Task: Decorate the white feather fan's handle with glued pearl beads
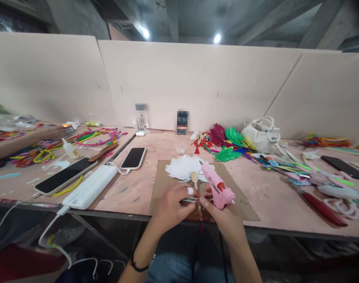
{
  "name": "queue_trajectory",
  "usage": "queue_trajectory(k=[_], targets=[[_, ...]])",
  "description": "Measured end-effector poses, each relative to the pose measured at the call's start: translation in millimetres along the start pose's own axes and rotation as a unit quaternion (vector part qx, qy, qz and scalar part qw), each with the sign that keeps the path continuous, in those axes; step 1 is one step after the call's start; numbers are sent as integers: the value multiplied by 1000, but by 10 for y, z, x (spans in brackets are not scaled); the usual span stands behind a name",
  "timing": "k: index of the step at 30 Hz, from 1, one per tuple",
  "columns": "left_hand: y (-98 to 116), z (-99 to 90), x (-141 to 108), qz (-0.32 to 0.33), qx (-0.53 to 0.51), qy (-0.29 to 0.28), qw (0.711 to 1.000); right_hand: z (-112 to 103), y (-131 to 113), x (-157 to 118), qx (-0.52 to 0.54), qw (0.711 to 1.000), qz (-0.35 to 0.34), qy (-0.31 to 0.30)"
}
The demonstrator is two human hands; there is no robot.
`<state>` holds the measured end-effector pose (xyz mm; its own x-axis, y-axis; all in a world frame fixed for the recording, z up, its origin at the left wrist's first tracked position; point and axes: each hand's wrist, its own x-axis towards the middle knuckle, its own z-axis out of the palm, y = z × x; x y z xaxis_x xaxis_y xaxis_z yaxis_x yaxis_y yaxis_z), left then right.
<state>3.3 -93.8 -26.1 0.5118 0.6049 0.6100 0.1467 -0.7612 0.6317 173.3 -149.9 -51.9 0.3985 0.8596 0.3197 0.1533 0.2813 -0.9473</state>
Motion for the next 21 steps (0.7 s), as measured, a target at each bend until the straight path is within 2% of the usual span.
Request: queue_trajectory(k=[9,17,21], targets=[[58,-28,-2,-38,27,-32,998,17,-148,-10,-41,999,-2,-27],[92,-23,-3,-101,45,-78,991,-2,-17,-39,-40,996,-1,-75],[102,-27,11,-107,57,-86,989,16,-22,-39,-30,997,14,-77]])
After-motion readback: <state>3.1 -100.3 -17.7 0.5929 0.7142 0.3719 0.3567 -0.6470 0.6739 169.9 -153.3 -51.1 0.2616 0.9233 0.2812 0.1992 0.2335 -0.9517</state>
